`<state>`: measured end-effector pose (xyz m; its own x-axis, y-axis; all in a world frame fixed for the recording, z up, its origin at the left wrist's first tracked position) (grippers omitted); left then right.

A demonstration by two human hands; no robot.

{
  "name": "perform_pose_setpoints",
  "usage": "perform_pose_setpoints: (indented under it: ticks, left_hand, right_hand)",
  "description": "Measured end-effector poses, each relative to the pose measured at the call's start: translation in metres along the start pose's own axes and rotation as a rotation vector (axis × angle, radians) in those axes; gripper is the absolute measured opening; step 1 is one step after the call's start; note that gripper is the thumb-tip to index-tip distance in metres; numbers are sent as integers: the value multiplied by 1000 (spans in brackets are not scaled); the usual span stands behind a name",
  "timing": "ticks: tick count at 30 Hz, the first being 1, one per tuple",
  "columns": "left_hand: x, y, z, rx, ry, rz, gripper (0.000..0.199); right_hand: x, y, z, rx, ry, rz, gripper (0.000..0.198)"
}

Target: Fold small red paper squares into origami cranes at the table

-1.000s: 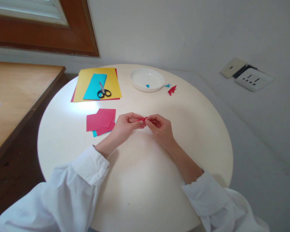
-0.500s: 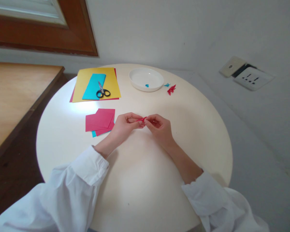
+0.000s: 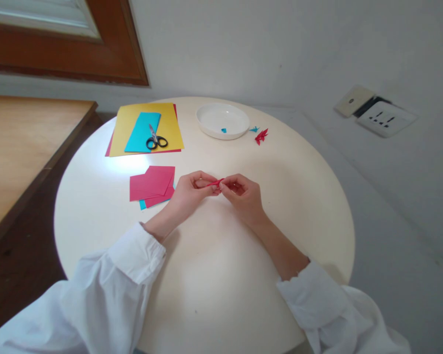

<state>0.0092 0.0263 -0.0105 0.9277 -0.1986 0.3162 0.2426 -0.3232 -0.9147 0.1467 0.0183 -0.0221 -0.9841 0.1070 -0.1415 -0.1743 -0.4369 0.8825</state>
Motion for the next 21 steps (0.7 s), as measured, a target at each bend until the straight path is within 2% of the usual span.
perform_pose_setpoints:
  ticks: [12, 21]
  left_hand:
    - [-1, 2, 1, -33, -21, -25, 31]
    - [-2, 3, 4, 21, -45, 1, 32]
  right_hand:
    - [1, -1, -1, -2, 15, -13, 3]
    - [4, 0, -1, 5, -1, 36, 6]
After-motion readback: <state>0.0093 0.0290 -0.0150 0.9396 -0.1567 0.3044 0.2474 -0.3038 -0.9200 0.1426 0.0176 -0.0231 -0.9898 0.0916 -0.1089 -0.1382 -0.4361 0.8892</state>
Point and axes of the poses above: each hand's wrist, its own z-axis towards the middle knuckle, its own x-axis out of the palm, y = z × x, the point moved 2 cm from there along z, towards the middle knuckle, and after that the axes turned 9 degrees about -x, right-handed, at the moved point
